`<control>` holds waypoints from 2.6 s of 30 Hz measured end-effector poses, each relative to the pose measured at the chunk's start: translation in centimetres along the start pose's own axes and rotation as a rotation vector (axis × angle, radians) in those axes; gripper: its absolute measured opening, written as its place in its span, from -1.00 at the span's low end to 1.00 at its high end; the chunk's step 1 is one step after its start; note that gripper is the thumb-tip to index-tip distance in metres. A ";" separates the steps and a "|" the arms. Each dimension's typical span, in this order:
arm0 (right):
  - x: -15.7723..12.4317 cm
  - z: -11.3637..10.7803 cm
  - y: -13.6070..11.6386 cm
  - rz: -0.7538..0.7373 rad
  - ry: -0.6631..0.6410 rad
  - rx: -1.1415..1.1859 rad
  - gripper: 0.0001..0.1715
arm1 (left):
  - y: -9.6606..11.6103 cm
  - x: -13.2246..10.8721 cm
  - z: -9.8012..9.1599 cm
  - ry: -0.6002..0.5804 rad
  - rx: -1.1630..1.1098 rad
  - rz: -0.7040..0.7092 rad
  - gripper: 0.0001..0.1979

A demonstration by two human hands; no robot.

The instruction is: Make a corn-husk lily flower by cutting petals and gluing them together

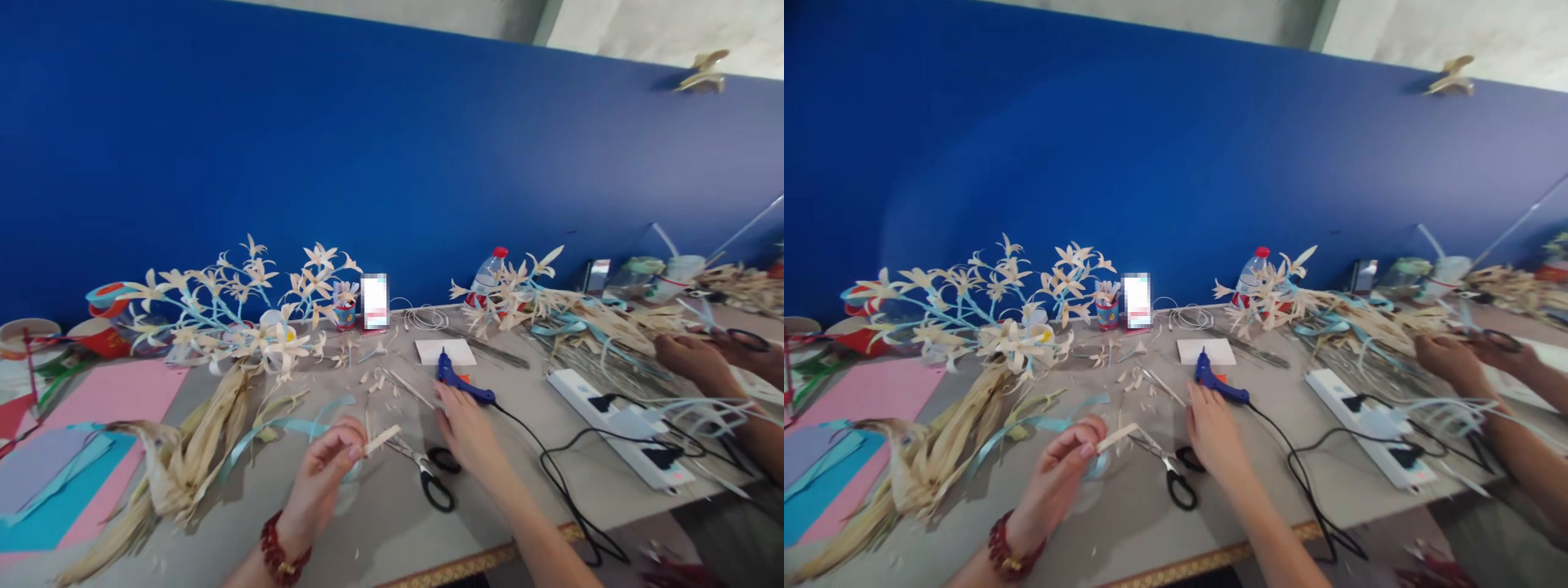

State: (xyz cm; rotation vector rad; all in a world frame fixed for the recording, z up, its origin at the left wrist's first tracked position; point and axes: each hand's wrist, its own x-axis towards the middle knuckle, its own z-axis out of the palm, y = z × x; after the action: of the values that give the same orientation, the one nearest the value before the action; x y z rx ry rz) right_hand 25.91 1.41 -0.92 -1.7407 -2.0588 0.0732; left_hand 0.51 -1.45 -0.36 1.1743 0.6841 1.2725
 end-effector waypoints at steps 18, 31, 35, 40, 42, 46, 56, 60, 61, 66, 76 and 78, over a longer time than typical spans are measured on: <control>-6.5 -2.6 -1.9 0.030 -0.410 -0.055 -0.81 | 0.0 0.2 0.1 0.231 -0.066 -0.163 -0.83; -7.9 -2.5 -0.5 0.427 -0.585 1.207 -0.66 | 0.3 0.4 -0.1 0.181 -0.146 -0.178 -0.90; -8.8 -1.2 -3.3 0.428 -0.550 1.438 -0.60 | 0.5 0.4 0.2 0.130 -0.248 -0.245 -0.87; -9.7 0.4 -5.9 0.410 -0.528 1.444 -0.42 | 1.2 0.3 0.4 0.117 -0.350 -0.239 -0.91; -9.9 0.8 -6.4 0.384 -0.549 1.392 -0.38 | 1.4 0.3 0.5 0.127 -0.402 -0.248 -0.94; -9.7 0.9 -7.1 0.350 -0.562 1.319 -0.41 | 1.5 0.5 0.4 0.142 -0.499 -0.307 -0.94; -8.8 2.9 -7.9 0.304 -0.513 1.408 -0.40 | 1.3 0.7 0.5 0.200 -0.497 -0.331 -0.89; -8.8 3.2 -8.0 0.293 -0.539 1.411 -0.45 | 1.3 0.6 0.7 0.220 -0.489 -0.317 -0.88; -8.8 3.1 -8.1 0.291 -0.539 1.415 -0.46 | 1.2 0.6 0.6 0.225 -0.497 -0.324 -0.87; -8.4 2.5 -8.4 0.286 -0.559 1.438 -0.43 | 1.0 0.6 0.5 0.289 -0.529 -0.321 -0.83; -7.9 2.9 -9.0 0.320 -0.512 1.397 -0.42 | 0.7 0.6 0.8 0.348 -0.529 -0.256 -0.86; -7.9 2.9 -9.2 0.326 -0.517 1.410 -0.42 | 0.7 0.7 0.8 0.370 -0.536 -0.255 -0.85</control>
State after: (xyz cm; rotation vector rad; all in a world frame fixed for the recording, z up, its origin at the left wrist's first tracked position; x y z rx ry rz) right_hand 17.22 -7.29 -2.91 -1.0605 -1.2180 1.7180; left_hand 1.11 -1.12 0.70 0.4053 0.6759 1.3529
